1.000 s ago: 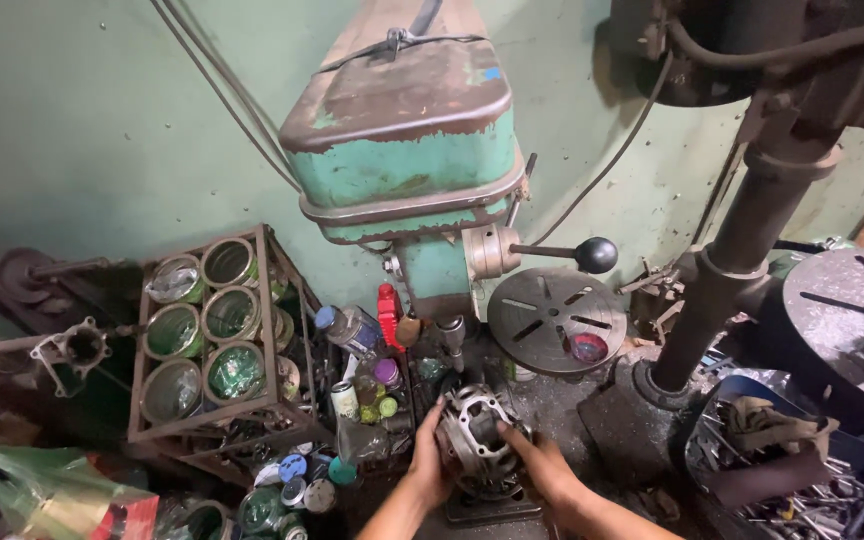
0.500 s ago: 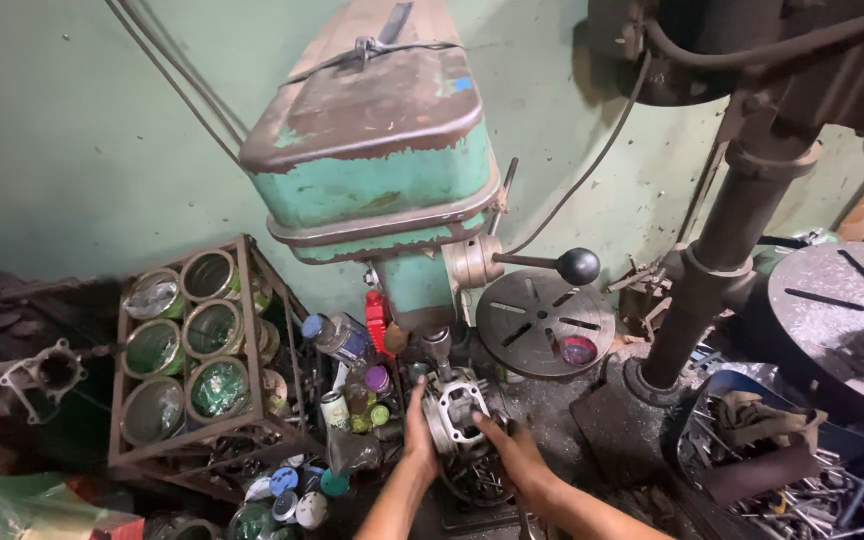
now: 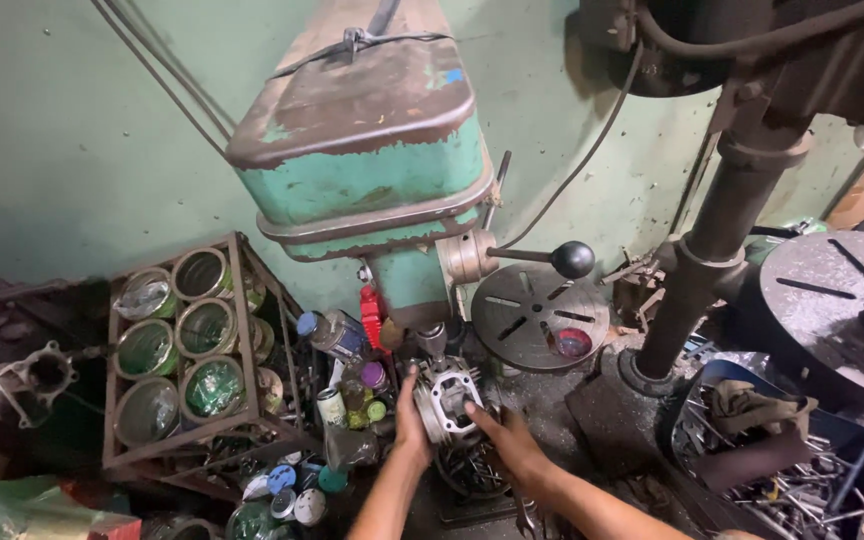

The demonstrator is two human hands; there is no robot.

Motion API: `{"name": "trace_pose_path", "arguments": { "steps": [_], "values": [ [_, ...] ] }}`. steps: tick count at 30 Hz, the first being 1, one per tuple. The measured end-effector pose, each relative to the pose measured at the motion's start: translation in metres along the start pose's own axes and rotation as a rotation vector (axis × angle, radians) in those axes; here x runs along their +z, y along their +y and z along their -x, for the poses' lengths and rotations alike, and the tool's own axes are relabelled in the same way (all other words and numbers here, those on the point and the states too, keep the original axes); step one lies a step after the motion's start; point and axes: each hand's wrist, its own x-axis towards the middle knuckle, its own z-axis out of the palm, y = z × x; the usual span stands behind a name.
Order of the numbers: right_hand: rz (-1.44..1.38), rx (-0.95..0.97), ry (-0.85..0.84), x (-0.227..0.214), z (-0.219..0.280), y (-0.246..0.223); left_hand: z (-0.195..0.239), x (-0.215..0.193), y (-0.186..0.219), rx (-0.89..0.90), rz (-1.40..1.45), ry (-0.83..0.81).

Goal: The person is using a drill press to work on a motorcycle engine part.

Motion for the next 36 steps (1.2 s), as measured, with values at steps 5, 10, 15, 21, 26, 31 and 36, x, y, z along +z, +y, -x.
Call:
{"name": "trace_pose_path", "arguments": {
  "steps": [5,10,15,21,26,31,36],
  "values": [
    [0.347,-0.100,-0.041,-0.026,-0.025,0.001,-0.007,-0.006,-0.006,0.060,0.049,0.013],
    [0.427,-0.047,-0.068,-0.073,0.011,-0.080,-0.011,-0.006,-0.008,0.136,0.087,0.051],
    [-0.275,-0.348,0.097,-0.088,0.026,-0.116,-0.005,0.000,-0.003,0.067,0.197,-0.010],
    [-0.593,-0.529,0.266,-0.029,-0.003,-0.077,0.015,0.017,0.011,-0.108,0.193,0.065],
    [-0.683,-0.479,0.284,-0.019,-0.031,-0.058,-0.013,-0.007,-0.002,-0.008,0.169,0.070],
    [-0.702,-0.401,0.127,-0.035,-0.090,-0.077,0.000,-0.001,0.005,-0.039,0.177,-0.024],
    [-0.438,-0.261,0.076,-0.014,-0.110,-0.117,-0.013,-0.011,0.000,0.012,0.165,-0.030]
  ]
}}
